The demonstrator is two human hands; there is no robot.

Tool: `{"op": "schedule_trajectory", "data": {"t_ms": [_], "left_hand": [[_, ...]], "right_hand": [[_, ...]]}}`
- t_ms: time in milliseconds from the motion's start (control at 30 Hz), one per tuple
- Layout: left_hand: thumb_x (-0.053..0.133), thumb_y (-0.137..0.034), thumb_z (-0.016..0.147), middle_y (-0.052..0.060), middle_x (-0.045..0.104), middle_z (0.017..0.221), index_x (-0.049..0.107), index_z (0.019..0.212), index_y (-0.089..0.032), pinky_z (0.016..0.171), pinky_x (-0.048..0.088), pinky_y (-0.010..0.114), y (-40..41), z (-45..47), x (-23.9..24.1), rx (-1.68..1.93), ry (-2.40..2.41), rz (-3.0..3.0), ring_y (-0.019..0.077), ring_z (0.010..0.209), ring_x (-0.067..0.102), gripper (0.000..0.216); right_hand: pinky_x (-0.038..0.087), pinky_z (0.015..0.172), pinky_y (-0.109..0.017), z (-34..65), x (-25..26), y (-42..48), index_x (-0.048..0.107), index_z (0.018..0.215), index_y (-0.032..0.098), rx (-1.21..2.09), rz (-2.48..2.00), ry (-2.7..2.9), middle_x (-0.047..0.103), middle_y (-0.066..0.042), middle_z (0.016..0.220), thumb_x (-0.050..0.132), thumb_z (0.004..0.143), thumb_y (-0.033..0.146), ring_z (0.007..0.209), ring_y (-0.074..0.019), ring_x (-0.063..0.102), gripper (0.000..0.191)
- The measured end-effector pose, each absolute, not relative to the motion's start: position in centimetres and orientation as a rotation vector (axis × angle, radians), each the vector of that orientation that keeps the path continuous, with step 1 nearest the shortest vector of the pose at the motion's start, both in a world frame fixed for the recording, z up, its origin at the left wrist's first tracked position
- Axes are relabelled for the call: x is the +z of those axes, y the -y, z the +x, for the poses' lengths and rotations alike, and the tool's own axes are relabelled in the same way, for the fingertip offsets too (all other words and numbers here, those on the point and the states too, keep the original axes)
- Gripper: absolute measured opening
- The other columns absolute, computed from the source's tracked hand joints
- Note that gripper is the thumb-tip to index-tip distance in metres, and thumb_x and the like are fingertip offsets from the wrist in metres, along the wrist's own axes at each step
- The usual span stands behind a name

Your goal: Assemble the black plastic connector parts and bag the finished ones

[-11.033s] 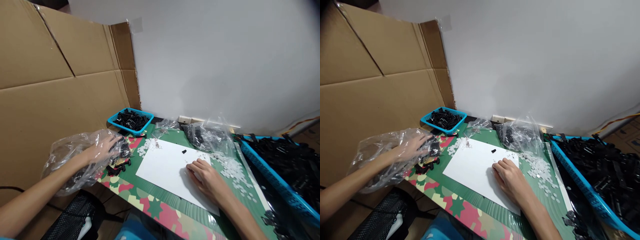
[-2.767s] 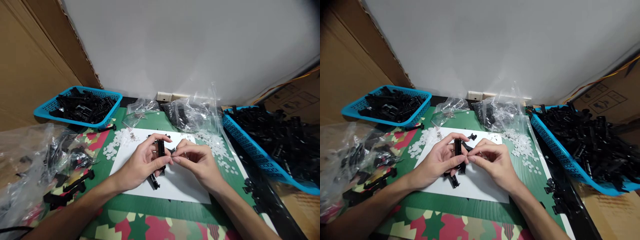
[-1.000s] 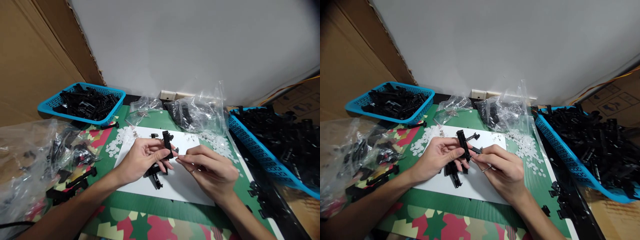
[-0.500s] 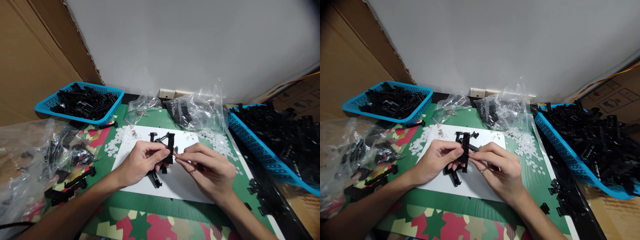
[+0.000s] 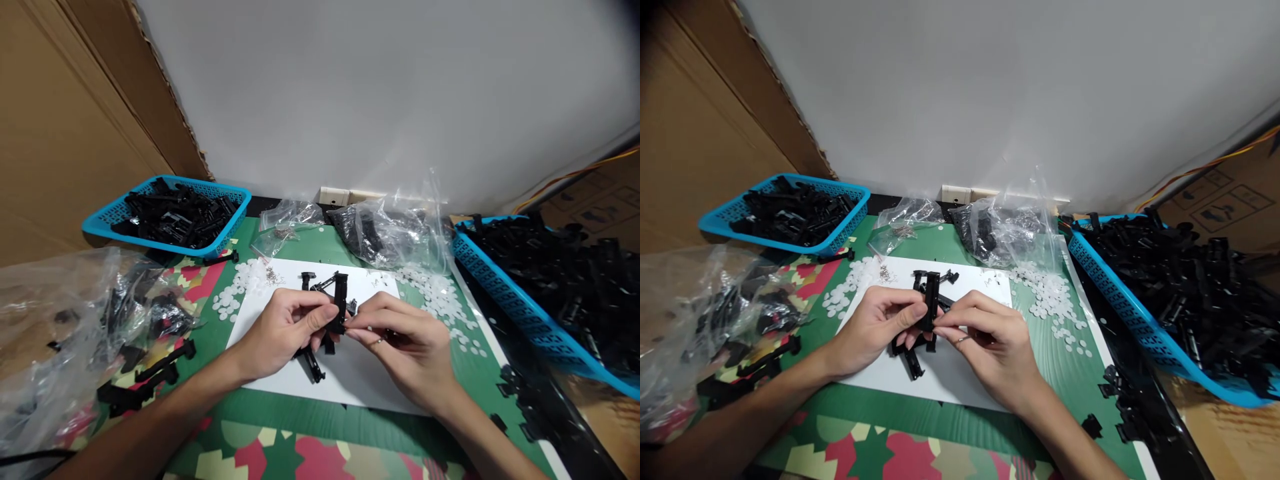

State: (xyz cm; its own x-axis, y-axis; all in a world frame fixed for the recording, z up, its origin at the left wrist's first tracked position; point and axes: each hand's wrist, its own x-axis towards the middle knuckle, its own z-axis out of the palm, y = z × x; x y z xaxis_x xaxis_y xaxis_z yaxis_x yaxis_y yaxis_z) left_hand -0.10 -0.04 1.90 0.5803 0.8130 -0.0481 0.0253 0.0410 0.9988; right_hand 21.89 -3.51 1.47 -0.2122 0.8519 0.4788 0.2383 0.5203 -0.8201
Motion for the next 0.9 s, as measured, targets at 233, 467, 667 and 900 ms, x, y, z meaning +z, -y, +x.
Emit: {"op": "schedule_trajectory", "data": {"t_ms": [233,467,667,900], "left_hand": [[0.062,-0.050,0.103,0.005,0.070,0.076,0.075,0.086,-0.012,0.055,0.041,0.021,-0.03,-0.27,1.98,0.709,-0.800,1.466,0.0094,0.059,0.054,0.043],[0.061,-0.052,0.103,0.004,0.070,0.077,0.075,0.087,-0.013,0.056,0.041,0.022,-0.02,-0.36,1.91,0.698,-0.829,1.525,0.0102,0.060,0.054,0.045],[0.061,-0.050,0.104,0.002,0.068,0.074,0.075,0.087,-0.013,0.056,0.040,0.022,0.00,-0.38,1.96,0.698,-0.824,1.552,0.0094,0.060,0.054,0.043],[0.063,-0.050,0.103,-0.001,0.059,0.061,0.073,0.086,-0.012,0.054,0.038,0.022,0.07,-0.46,1.52,0.701,-0.795,1.476,0.0097,0.056,0.053,0.042]], "right_hand": [[0.044,0.048,-0.024,22.15,1.92,3.58,0.081,0.100,0.021,0.675,-0.944,1.853,0.073,-0.006,0.084,0.070,0.096,0.013,0.062,-0.0135,0.062,0.015],[0.051,0.054,-0.024,22.18,2.21,3.47,0.077,0.101,0.021,0.527,-0.913,1.960,0.073,-0.006,0.086,0.066,0.097,0.010,0.064,-0.0131,0.064,0.016],[0.043,0.049,-0.025,22.02,1.91,3.71,0.077,0.101,0.019,0.614,-0.914,1.892,0.072,-0.006,0.086,0.066,0.097,0.008,0.061,-0.0117,0.060,0.016],[0.045,0.052,-0.027,21.94,1.34,3.86,0.078,0.101,0.020,0.717,-0.936,1.833,0.072,-0.006,0.086,0.069,0.096,0.011,0.067,-0.0151,0.065,0.015]]}}
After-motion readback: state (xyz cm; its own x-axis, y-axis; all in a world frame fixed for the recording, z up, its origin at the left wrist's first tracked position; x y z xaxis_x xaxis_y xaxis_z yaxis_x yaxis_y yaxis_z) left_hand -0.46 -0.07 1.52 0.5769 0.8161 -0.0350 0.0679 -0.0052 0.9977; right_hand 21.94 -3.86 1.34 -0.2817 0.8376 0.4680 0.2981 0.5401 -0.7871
